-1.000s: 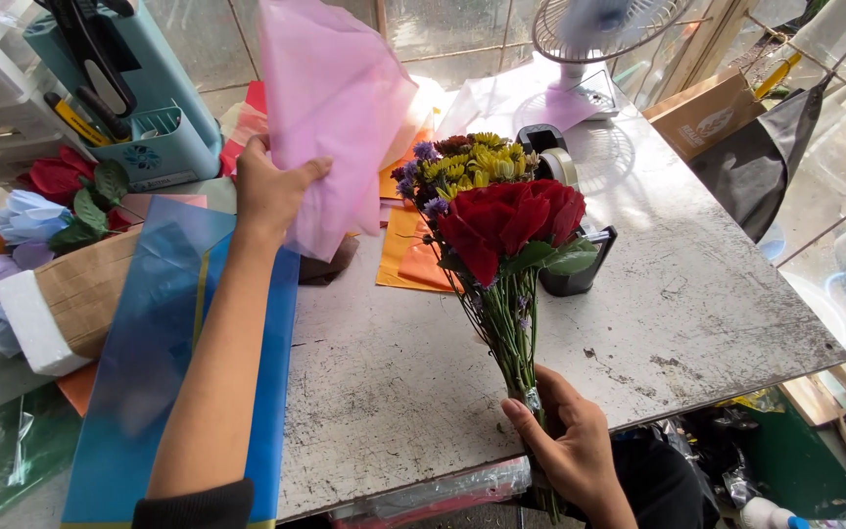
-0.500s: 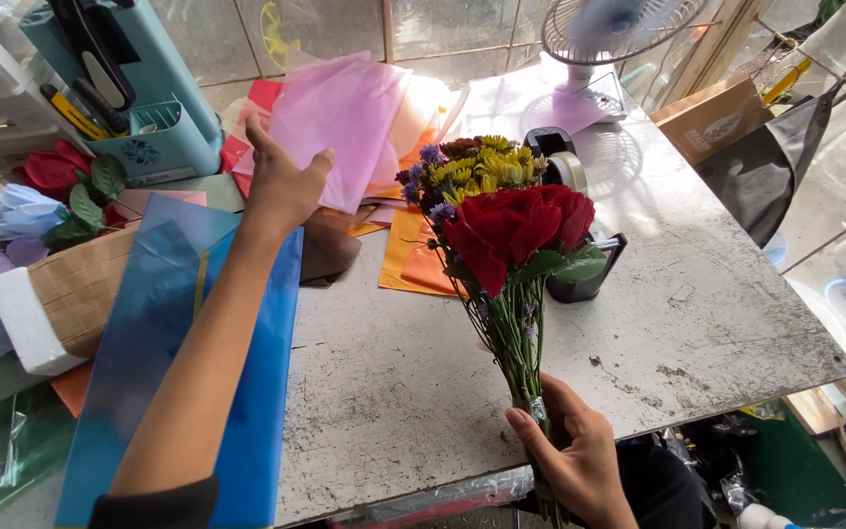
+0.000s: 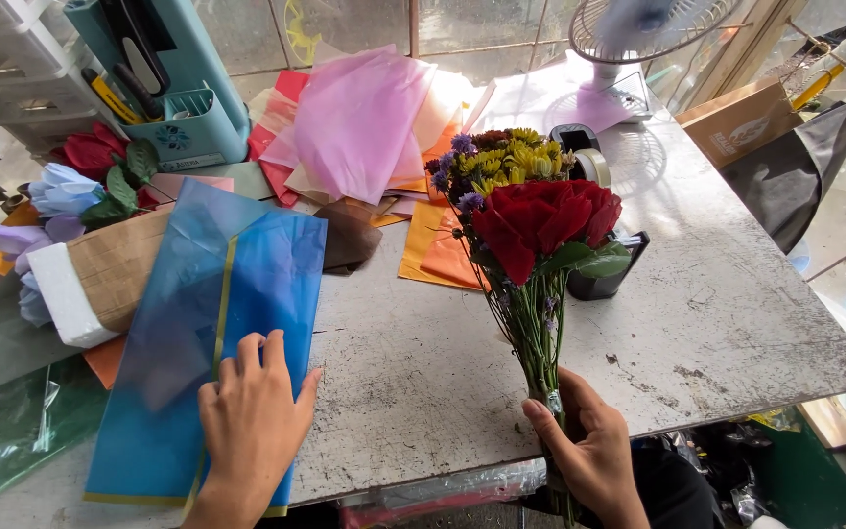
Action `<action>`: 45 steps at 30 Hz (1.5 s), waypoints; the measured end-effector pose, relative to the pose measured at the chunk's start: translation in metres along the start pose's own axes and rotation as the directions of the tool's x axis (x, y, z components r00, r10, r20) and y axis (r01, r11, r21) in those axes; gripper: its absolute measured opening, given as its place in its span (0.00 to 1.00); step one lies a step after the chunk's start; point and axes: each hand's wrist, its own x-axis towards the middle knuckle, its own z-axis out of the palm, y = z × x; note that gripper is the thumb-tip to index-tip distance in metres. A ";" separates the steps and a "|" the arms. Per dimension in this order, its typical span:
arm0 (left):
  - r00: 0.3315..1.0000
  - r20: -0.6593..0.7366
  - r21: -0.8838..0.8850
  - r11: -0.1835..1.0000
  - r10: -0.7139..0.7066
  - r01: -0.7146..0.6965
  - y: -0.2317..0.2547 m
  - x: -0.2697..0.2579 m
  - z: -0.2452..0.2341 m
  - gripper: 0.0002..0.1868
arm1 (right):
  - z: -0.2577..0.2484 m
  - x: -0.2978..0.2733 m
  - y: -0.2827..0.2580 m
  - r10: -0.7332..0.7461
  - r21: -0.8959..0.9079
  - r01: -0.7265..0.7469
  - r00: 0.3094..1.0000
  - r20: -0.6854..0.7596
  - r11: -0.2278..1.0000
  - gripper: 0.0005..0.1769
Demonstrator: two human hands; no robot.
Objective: The person arranges a bouquet of red roses and yellow flowers, securing the stems with clear tape. They then select a blue sheet of wrapping paper and wrap the bouquet, securing the paper with tape.
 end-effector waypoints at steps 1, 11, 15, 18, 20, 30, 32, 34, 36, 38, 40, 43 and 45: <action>1.000 -0.017 -0.020 1.000 -0.003 0.003 -0.001 -0.003 0.004 0.36 | 0.000 0.000 0.003 -0.019 -0.013 0.019 1.000 -0.008 1.000 0.23; 0.886 -0.464 -0.153 0.984 0.011 -0.093 -0.015 -0.008 -0.029 0.02 | 0.000 -0.001 0.000 -0.041 0.043 0.041 0.999 -0.001 0.998 0.22; 0.810 -0.586 -0.171 0.975 0.013 -0.139 0.000 -0.020 -0.080 0.10 | 0.000 -0.002 0.000 -0.040 0.079 0.040 0.999 -0.013 0.996 0.24; 0.854 -0.518 -0.297 0.929 0.038 -0.222 0.035 -0.033 -0.094 0.13 | 0.001 -0.003 -0.002 -0.053 0.102 0.056 0.998 -0.034 0.993 0.23; 0.895 -0.441 -0.373 0.893 0.070 -0.253 0.058 -0.037 -0.093 0.14 | 0.002 -0.005 -0.003 -0.073 0.099 0.077 0.996 -0.048 0.992 0.21; 0.667 -0.040 -0.595 0.519 0.744 -0.614 0.070 0.030 -0.037 0.48 | 0.001 -0.003 -0.007 -0.012 0.223 0.029 0.997 -0.076 0.974 0.24; 0.547 -0.039 -0.600 0.418 0.836 -0.682 0.071 0.042 -0.036 0.49 | 0.002 -0.003 -0.009 -0.014 0.223 0.030 0.997 -0.073 0.974 0.24; 0.428 0.004 -0.601 0.345 0.904 -0.721 0.077 0.052 -0.036 0.35 | 0.001 -0.002 -0.010 -0.021 0.201 0.035 0.997 -0.070 0.979 0.23; 0.408 0.003 -0.622 0.321 0.913 -0.714 0.081 0.062 -0.030 0.25 | 0.002 -0.002 -0.007 -0.029 0.216 0.043 0.997 -0.069 0.976 0.23; 0.387 0.001 -0.640 0.298 0.922 -0.708 0.085 0.074 -0.028 0.17 | 0.001 -0.002 -0.004 -0.039 0.232 0.055 0.997 -0.070 0.971 0.23; 0.418 -0.019 -0.533 0.344 0.908 -0.773 0.088 0.087 -0.028 0.17 | -0.001 -0.002 0.001 -0.007 0.217 0.023 0.997 -0.076 0.976 0.23; 0.409 0.016 -0.450 0.372 0.913 -0.812 0.091 0.102 -0.036 0.05 | 0.000 -0.003 -0.001 -0.030 0.276 0.049 0.997 -0.072 0.960 0.20; 0.438 0.004 -0.431 0.397 0.899 -0.810 0.082 0.112 -0.061 0.07 | -0.001 -0.003 0.000 -0.024 0.258 0.043 0.997 -0.079 0.965 0.21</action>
